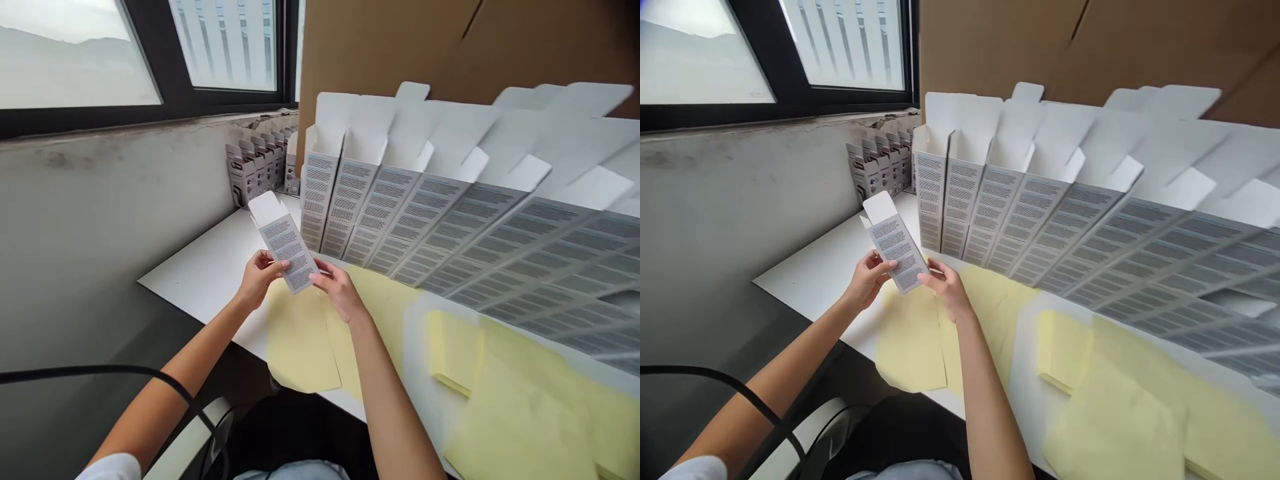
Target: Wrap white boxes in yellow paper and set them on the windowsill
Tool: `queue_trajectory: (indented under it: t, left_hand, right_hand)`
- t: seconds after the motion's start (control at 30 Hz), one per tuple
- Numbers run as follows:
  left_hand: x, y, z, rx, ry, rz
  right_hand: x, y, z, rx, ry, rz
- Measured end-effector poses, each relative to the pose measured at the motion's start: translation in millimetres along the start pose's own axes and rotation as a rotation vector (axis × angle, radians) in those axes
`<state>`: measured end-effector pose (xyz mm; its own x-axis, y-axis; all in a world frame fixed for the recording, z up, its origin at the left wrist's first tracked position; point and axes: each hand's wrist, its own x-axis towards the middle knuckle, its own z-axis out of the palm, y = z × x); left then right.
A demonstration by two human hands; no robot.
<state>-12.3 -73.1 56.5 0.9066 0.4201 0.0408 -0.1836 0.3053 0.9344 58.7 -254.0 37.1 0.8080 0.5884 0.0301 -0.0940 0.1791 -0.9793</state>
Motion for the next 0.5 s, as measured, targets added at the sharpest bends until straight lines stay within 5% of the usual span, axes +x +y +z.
queue_trajectory:
  t: [0.13,0.23,0.4,0.5]
  left_hand:
    - [-30,-20,41.4,-0.070,0.014,-0.089]
    - [-49,-32,68.6,-0.052,-0.041,-0.159]
    - [-62,-44,93.4,0.132,-0.164,-0.203]
    - [-58,-47,95.3,0.316,-0.123,-0.124]
  right_hand:
    - [-63,14,-6,-0.497,0.320,-0.349]
    - [-95,23,-9,-0.687,0.526,-0.475]
    - [-125,21,-35,-0.656,0.655,-0.413]
    - [-134,22,-52,-0.583,0.668,-0.272]
